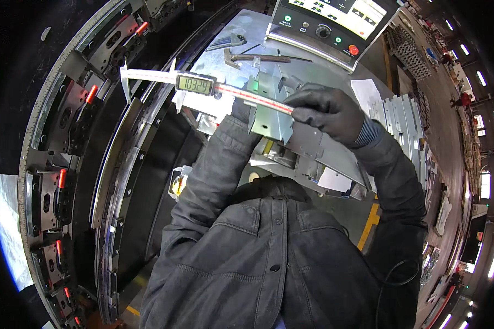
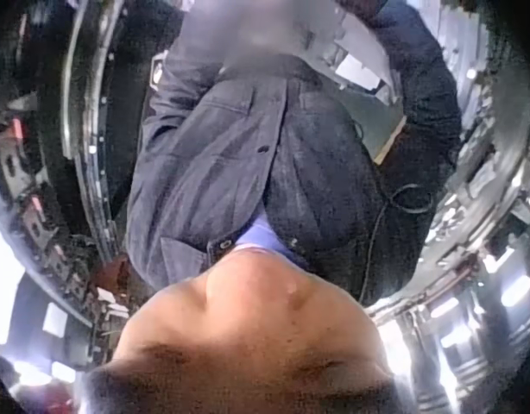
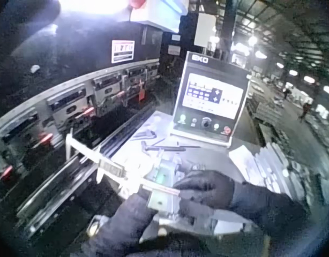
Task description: Bending metal sheets using a press brake and measuring the resulting parts with digital calipers.
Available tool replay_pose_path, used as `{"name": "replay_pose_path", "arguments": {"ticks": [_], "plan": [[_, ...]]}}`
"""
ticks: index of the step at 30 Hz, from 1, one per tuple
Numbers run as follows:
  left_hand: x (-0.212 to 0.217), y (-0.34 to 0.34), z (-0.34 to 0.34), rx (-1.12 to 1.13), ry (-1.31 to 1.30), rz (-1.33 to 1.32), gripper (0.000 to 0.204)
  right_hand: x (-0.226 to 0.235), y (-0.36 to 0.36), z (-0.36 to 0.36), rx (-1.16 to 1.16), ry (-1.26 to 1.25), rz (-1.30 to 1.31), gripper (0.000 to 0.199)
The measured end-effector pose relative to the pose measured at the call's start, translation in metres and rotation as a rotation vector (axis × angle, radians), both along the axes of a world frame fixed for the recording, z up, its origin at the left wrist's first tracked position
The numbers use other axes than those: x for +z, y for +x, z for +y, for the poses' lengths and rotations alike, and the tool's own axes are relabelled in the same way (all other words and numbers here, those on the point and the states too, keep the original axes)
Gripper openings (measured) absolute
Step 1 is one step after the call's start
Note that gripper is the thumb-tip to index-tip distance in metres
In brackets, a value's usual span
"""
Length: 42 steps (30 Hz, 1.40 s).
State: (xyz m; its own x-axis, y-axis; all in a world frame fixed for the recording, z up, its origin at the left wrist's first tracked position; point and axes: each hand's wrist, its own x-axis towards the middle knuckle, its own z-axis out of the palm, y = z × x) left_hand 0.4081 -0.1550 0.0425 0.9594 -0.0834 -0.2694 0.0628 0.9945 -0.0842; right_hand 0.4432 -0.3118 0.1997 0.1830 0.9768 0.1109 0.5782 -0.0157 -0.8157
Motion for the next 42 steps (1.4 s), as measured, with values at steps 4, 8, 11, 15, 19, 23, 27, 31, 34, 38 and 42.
{"name": "replay_pose_path", "arguments": {"ticks": [4,8,11,15,19,23,27,31,34,38,42], "plan": [[0.002,-0.038,0.0,-0.004,0.006,-0.011,0.037,-0.003,0.016,0.0,-0.049,0.044,-0.135,0.023],[0.002,-0.09,-0.024,-0.034,0.002,-0.021,0.037,-0.005,0.053,-0.005,-0.15,0.092,-0.263,0.021],[0.005,-0.096,-0.038,-0.058,-0.009,-0.035,0.038,-0.006,0.086,-0.005,-0.267,0.161,-0.269,0.02],[0.039,-0.108,-0.045,-0.384,-0.241,-0.398,0.046,-0.037,0.108,-0.007,-0.345,0.087,-0.222,0.02],[0.036,-0.108,-0.046,-0.482,-0.349,-0.534,0.049,-0.043,0.111,-0.008,-0.359,0.03,-0.206,0.02],[0.013,-0.103,-0.048,-0.472,-0.406,-0.571,0.05,-0.044,0.112,-0.008,-0.34,-0.003,-0.193,0.02],[-0.013,-0.098,-0.053,-0.471,-0.471,-0.604,0.051,-0.041,0.116,-0.01,-0.305,-0.011,-0.142,0.02],[-0.025,-0.098,-0.054,-0.456,-0.528,-0.639,0.053,-0.036,0.113,-0.003,-0.286,-0.035,-0.108,0.02],[-0.018,-0.108,-0.047,-0.412,-0.424,-0.51,0.049,-0.035,0.113,-0.005,-0.282,-0.022,-0.109,0.021],[-0.012,-0.122,-0.044,-0.333,-0.298,-0.32,0.044,-0.033,0.109,-0.003,-0.268,-0.021,-0.119,0.021],[-0.011,-0.128,-0.044,-0.261,-0.251,-0.137,0.039,-0.028,0.099,-0.002,-0.269,-0.072,-0.151,0.022]]}}
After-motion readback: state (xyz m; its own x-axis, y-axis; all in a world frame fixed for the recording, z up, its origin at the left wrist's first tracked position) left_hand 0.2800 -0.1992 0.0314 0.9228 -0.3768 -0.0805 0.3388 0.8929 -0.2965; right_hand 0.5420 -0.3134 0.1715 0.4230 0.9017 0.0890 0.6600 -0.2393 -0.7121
